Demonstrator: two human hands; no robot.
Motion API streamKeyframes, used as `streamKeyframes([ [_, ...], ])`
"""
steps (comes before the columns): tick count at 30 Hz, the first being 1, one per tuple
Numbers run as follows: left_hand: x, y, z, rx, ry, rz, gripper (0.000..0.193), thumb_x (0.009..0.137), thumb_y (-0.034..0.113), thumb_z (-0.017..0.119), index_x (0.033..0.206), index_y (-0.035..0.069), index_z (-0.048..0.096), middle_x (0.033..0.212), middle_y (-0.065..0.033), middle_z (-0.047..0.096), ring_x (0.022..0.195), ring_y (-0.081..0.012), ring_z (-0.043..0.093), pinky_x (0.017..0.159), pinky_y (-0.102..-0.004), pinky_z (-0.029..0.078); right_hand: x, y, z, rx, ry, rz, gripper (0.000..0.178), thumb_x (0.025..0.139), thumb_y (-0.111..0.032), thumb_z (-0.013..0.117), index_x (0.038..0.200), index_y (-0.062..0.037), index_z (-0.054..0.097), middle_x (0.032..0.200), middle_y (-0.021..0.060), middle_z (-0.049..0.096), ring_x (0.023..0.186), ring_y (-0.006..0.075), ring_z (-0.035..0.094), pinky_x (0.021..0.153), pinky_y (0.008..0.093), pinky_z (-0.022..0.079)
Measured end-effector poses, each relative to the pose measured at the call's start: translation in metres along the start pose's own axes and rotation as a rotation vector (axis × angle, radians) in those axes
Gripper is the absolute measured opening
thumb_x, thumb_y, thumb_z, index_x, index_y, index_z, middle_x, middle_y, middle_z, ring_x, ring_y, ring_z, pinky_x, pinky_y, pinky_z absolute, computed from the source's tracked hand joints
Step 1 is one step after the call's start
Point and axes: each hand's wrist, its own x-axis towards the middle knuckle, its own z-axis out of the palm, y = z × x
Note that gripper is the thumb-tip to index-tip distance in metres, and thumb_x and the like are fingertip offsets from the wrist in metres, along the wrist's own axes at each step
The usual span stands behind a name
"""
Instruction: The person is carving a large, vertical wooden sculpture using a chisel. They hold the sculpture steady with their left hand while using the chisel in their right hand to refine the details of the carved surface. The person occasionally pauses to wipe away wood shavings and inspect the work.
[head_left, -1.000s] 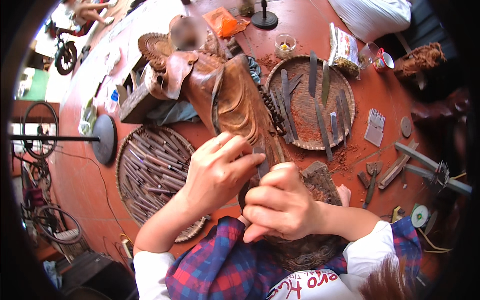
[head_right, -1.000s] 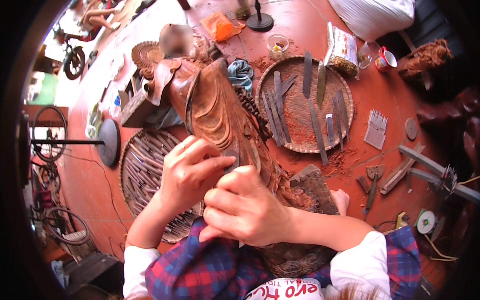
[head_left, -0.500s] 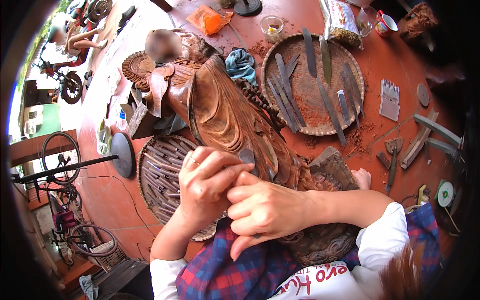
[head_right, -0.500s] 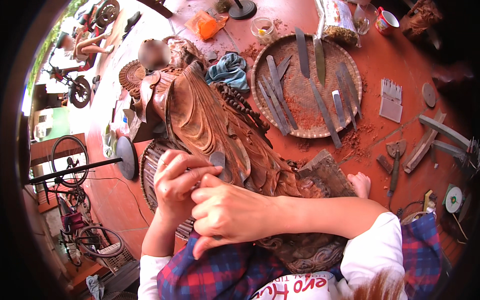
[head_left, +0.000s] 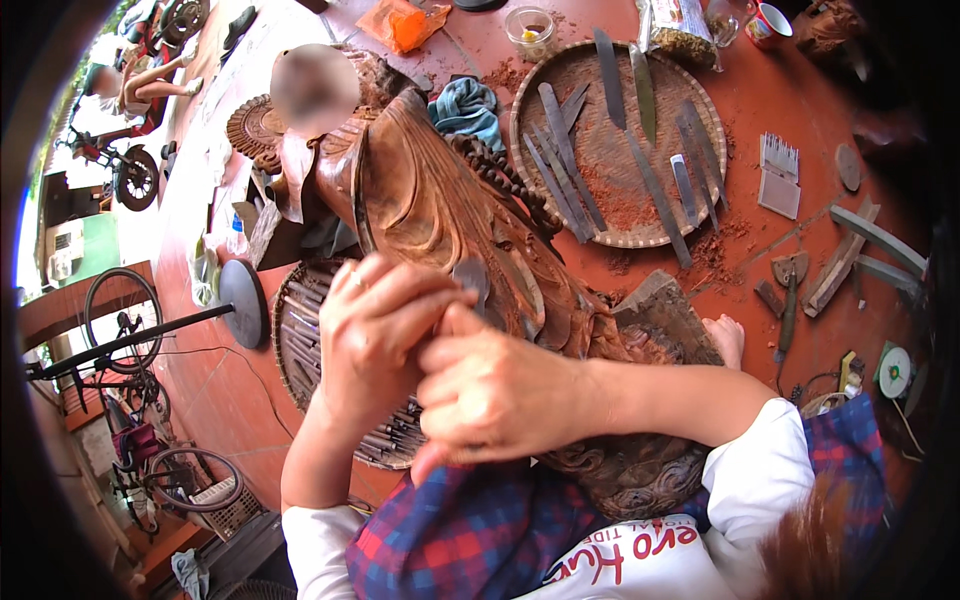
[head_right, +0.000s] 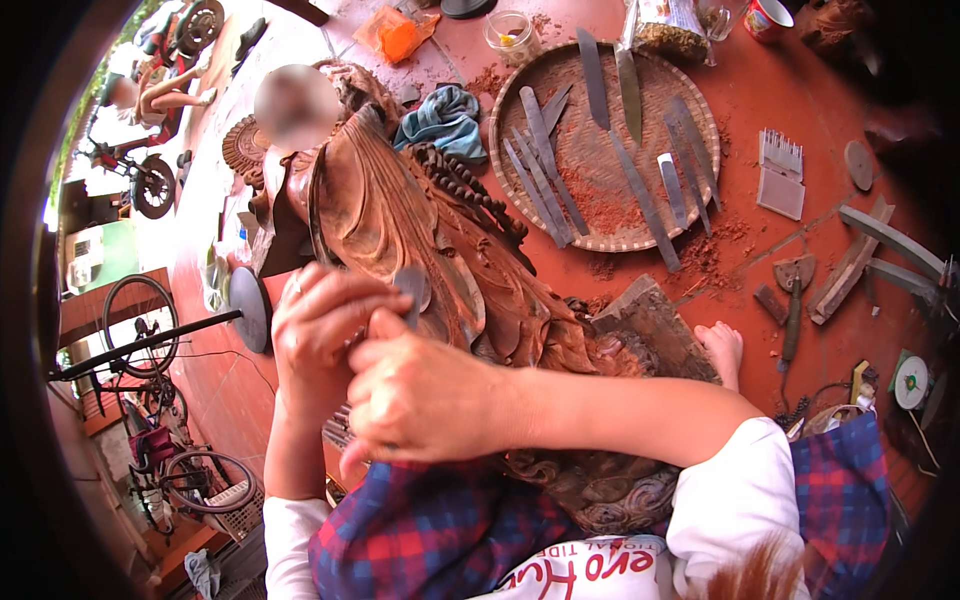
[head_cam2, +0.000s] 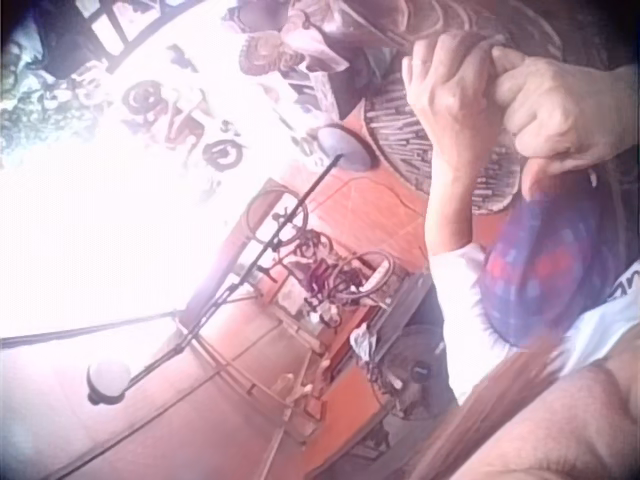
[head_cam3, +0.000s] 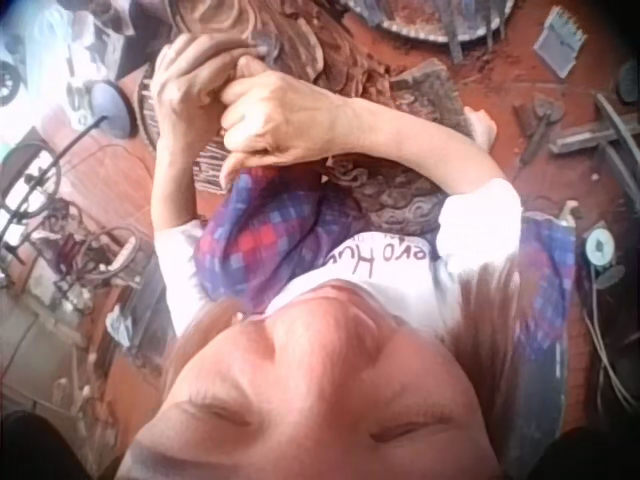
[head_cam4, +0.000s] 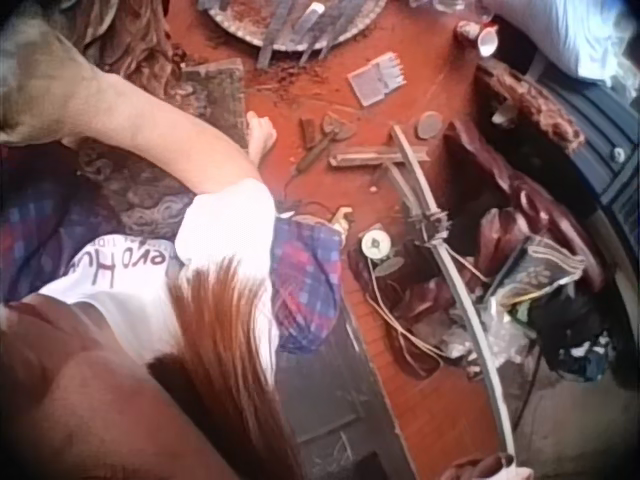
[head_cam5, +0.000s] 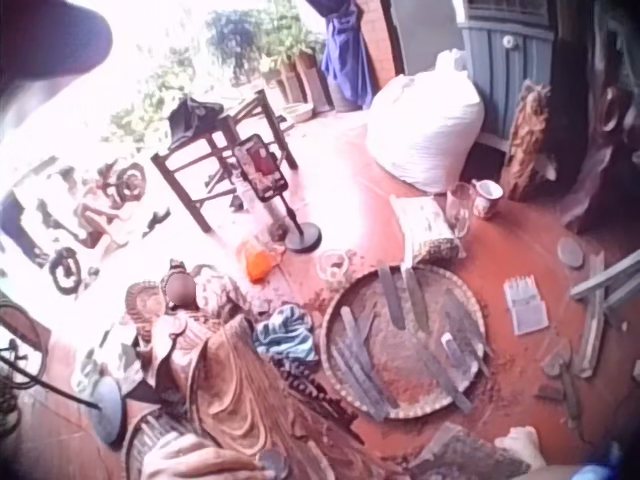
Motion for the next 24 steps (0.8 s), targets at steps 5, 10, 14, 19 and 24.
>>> streamKeyframes([
  [5, 0.000, -0.003, -0.007, 0.000, -0.021, 0.032, 0.021, 0.063, 0.017, 0.073, 0.082, 0.009, 0.073, 0.088, -0.0010, 0.069, 0.080, -0.0214, 0.061, 0.069, -0.0352, 0.044, 0.005, -0.004, -0.005, 0.033, 0.044, -0.022, 0.046, 0.092, -0.042, 0.062, 0.059, -0.0096, 0.056, 0.064, 0.0038, 0.055, 0.072, 0.0246, 0.053, 0.080, 0.0423, 0.038],
  [10, -0.012, 0.001, 0.006, -0.098, 0.005, -0.030, 0.020, 0.066, 0.015, 0.073, 0.084, 0.007, 0.074, 0.090, -0.0014, 0.069, 0.081, -0.0212, 0.061, 0.072, -0.0358, 0.046, -0.007, -0.003, 0.006, 0.018, 0.016, -0.042, 0.048, 0.092, -0.044, 0.061, 0.059, -0.0106, 0.054, 0.063, 0.0031, 0.053, 0.074, 0.0233, 0.053, 0.080, 0.0427, 0.038],
  [14, 0.003, 0.002, -0.005, -0.032, -0.026, -0.001, 0.020, 0.067, 0.016, 0.073, 0.084, 0.007, 0.073, 0.090, -0.0024, 0.069, 0.080, -0.0226, 0.062, 0.072, -0.0360, 0.047, 0.001, -0.006, -0.003, -0.021, 0.095, -0.070, 0.047, 0.092, -0.045, 0.061, 0.059, -0.0116, 0.055, 0.065, 0.0019, 0.053, 0.075, 0.0224, 0.053, 0.081, 0.0433, 0.038],
  [19, -0.012, 0.006, 0.005, -0.113, -0.008, -0.059, 0.024, 0.064, 0.013, 0.073, 0.088, 0.008, 0.075, 0.091, -0.0024, 0.070, 0.080, -0.0213, 0.062, 0.071, -0.0346, 0.046, -0.010, -0.004, 0.006, 0.002, 0.032, -0.059, 0.044, 0.090, -0.043, 0.064, 0.060, -0.0119, 0.053, 0.065, 0.0020, 0.054, 0.075, 0.0218, 0.053, 0.082, 0.0440, 0.038],
  [24, 0.009, 0.006, -0.005, -0.068, -0.011, -0.063, 0.024, 0.065, 0.014, 0.073, 0.087, 0.008, 0.075, 0.092, -0.0023, 0.070, 0.081, -0.0221, 0.062, 0.072, -0.0347, 0.046, 0.001, -0.001, -0.002, -0.034, 0.083, -0.045, 0.047, 0.092, -0.045, 0.060, 0.061, -0.0109, 0.056, 0.065, 0.0033, 0.056, 0.074, 0.0225, 0.054, 0.082, 0.0442, 0.039],
])
